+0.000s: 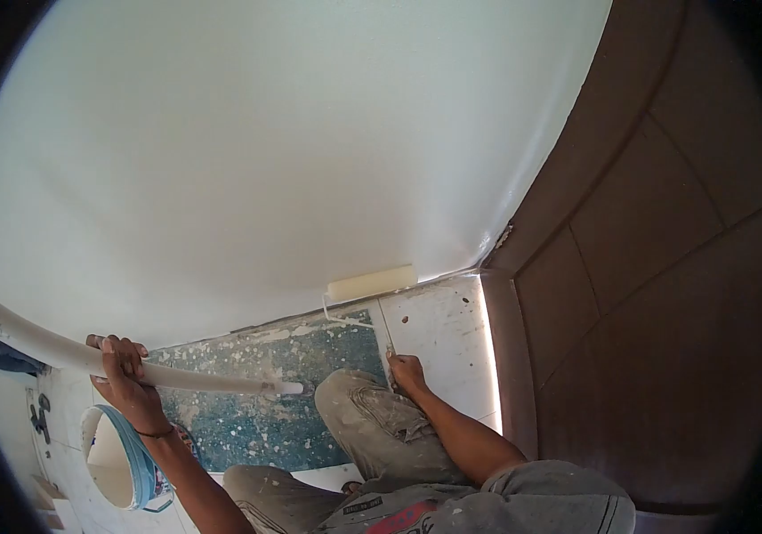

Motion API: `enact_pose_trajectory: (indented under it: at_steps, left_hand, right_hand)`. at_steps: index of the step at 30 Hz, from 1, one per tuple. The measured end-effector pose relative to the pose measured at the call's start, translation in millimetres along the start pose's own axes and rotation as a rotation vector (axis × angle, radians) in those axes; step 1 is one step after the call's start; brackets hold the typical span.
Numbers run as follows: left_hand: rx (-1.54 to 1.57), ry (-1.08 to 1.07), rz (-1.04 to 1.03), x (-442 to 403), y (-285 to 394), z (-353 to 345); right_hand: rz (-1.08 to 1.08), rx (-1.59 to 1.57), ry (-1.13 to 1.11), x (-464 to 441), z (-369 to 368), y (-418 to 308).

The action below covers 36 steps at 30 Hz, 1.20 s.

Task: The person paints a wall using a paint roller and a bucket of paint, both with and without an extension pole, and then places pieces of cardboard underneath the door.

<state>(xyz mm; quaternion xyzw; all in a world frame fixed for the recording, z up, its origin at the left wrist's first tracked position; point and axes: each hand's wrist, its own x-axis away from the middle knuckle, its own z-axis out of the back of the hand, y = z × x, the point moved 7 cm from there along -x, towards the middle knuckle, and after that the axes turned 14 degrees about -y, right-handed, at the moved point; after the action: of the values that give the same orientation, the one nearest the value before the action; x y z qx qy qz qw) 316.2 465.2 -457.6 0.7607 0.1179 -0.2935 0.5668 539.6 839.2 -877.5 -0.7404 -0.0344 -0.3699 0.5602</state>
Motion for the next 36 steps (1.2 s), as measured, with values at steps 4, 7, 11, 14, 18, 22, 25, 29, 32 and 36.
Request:
enact_pose_trajectory:
  at_steps: [4,7,11,14,18,22,25,29,32,36]
  left_hand:
    - [-0.048,-0.001,0.017,0.6,6.1,-8.8]
    - [-0.028,-0.015,-0.008,0.5,6.5,-8.0]
    - [-0.029,0.003,-0.007,2.5,10.5,-15.1]
    - [-0.034,0.002,-0.016,5.1,12.9,-23.0]
    - [-0.025,0.0,-0.012,5.5,14.6,-25.3]
    - [-0.016,-0.01,-0.009,4.6,13.0,-21.3]
    - [-0.026,0.013,-0.012,2.7,13.7,-18.0]
    - [-0.035,0.002,-0.014,2.7,10.7,-12.7]
    - [-0.017,0.005,-0.018,2.1,10.5,-14.0]
    - [-0.011,-0.004,-0.017,4.6,16.2,-29.8]
  right_hand:
    - [-0.133,-0.019,0.032,-13.0,-0.4,11.2]
    - [-0.155,0.04,0.095,-32.7,2.4,23.2]
    - [-0.172,0.102,0.141,-47.5,2.6,25.2]
    - [-0.195,0.224,0.159,-29.6,-3.0,1.3]
    - [-0.125,0.311,0.201,-10.6,-3.3,-15.9]
    - [0.014,0.31,0.17,28.9,-7.1,-45.0]
    - [0.086,0.211,0.145,65.7,-16.8,-80.2]
    - [0.113,0.158,0.129,82.3,-23.9,-101.1]
    - [0.043,0.23,0.149,60.2,-15.7,-77.2]
    - [-0.028,0.314,0.152,26.0,-8.7,-51.5]
